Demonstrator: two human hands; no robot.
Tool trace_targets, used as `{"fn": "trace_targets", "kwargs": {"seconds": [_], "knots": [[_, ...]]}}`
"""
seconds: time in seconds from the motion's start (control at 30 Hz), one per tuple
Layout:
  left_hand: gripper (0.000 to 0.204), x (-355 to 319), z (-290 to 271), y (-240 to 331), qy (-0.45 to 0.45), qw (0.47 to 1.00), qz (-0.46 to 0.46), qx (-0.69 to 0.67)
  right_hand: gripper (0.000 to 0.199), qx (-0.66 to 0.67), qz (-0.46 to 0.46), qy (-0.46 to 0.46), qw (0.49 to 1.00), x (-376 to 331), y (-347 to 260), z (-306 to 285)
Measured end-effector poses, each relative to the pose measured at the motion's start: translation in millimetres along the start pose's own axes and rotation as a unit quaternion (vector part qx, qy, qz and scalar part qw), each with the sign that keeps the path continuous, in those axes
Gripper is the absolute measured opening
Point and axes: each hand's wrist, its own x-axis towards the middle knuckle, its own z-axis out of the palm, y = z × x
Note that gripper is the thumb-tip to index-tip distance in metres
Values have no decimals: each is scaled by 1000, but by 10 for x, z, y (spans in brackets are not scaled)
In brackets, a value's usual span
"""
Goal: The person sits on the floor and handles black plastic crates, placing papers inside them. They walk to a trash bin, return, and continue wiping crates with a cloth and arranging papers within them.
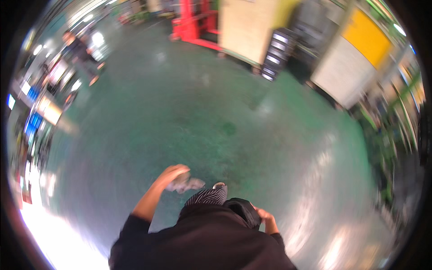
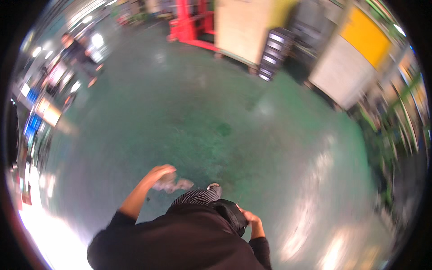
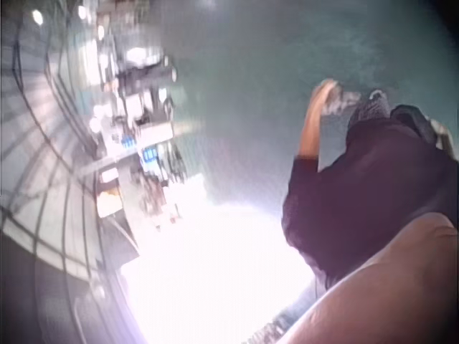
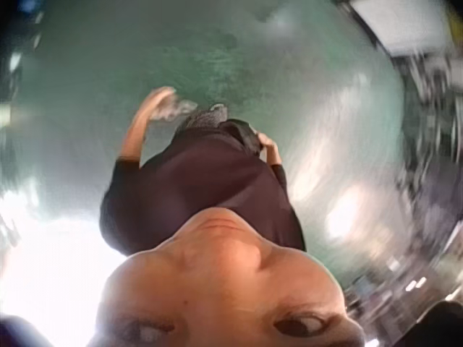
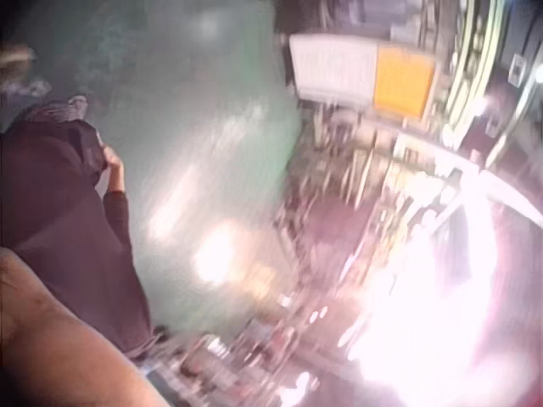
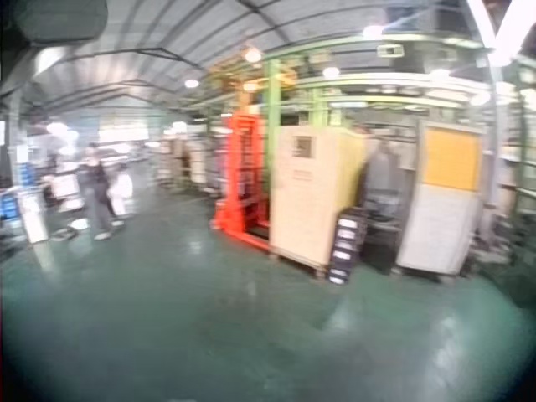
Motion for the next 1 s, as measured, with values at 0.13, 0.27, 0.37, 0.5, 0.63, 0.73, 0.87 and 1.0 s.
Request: {"fn": "trace_targets", "kwargs": {"seconds": [0.13,0.27,0.37,0.5,0.63,0.73,0.87,1.0], "knots": [[29,2155,605,1339,-78,961,85,253,39,-311,-247,9,918,1201,-1194,-1128],[26,4098,1681,2372,-18,827,270,493,40,-255,-156,117,947,1511,-2808,-2379],[27,5630,2036,2934,-29,765,203,611,41,-257,-149,150,943,2030,-3949,-3429],[44,6255,2756,3253,-94,807,-5,583,41,-310,-117,131,934,2480,-5392,-4607],[36,6280,3137,4306,-162,827,-47,536,42,-334,-93,127,929,2664,-6684,-5145],[31,7175,3381,4577,-144,825,48,544,43,-370,-99,100,919,3105,-7762,-5526],[28,8026,3504,5453,-232,820,136,505,44,-428,-89,62,897,3708,-8977,-6259],[30,8168,3804,6577,-337,826,95,442,45,-464,-45,58,883,3971,-10092,-7159]]}}
